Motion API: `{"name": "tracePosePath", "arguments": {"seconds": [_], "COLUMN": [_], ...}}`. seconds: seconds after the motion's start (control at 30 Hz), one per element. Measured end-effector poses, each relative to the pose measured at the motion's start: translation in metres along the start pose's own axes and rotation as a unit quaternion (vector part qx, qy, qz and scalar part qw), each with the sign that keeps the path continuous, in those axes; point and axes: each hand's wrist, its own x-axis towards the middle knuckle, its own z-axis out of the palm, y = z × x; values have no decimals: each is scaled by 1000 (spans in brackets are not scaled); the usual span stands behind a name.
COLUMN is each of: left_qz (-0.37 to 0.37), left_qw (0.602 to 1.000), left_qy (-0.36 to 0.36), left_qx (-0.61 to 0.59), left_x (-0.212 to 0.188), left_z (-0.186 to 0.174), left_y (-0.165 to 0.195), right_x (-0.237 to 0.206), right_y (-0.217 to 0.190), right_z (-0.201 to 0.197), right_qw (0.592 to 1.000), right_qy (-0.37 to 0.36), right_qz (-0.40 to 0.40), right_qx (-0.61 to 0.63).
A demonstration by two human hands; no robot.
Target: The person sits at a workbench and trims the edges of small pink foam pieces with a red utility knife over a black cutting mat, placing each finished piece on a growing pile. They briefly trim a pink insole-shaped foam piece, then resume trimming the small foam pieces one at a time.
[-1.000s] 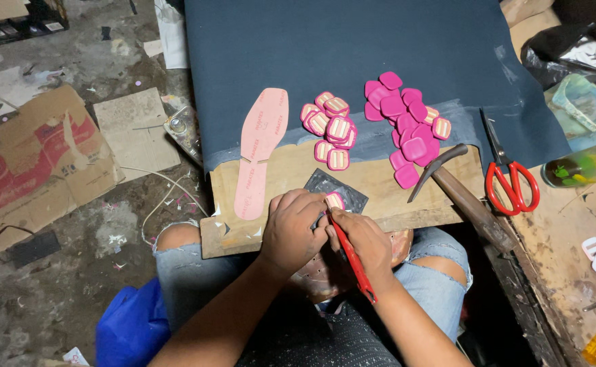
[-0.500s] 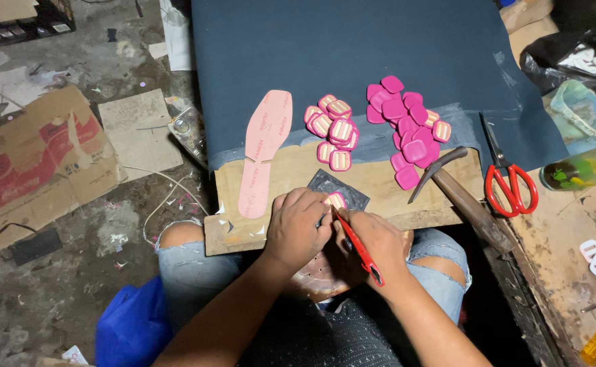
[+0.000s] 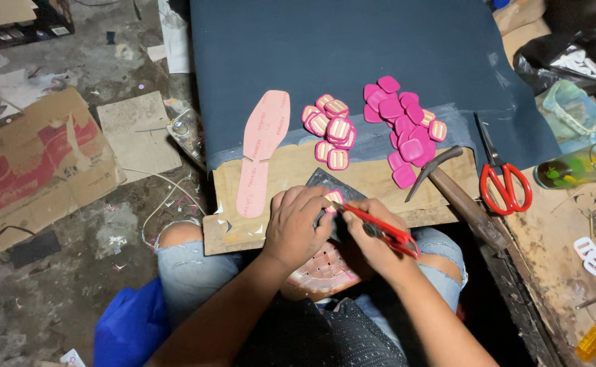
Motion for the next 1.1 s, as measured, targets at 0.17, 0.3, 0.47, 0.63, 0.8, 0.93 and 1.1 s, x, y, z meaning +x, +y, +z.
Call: {"name": "tracePosePath", "arguments": {"seconds": [0.17, 0.3, 0.47, 0.63, 0.8, 0.93, 1.1], "left_qz": [-21, -114, -213, -207, -198, -137, -256], "left_qw": [999, 989, 964, 968, 968, 989, 943], "left_qy": [-4, -32, -40, -22, -31, -18, -56], "left_qx": [-33, -87, -153, -143, -150, -58, -206], "left_x": [3, 9, 9, -1, -2, 6, 17], "left_z": [-4, 0, 13, 20, 20, 19, 13], "left_y": [3, 6, 10, 8, 6, 7, 8], "right_x": [-23, -30, -31, -26, -20, -36, -41], "right_y": [37, 43, 27, 11, 4, 9, 37], "right_z": [19, 26, 23, 17, 14, 10, 6], "right_qw": [989, 991, 993, 985, 983, 984, 974], "right_qy": [51, 57, 69, 70, 69, 110, 138], "right_qz": [4, 7, -79, -157, -166, -141, 41], "right_qx": [140, 121, 49, -35, -25, 2, 174]}}
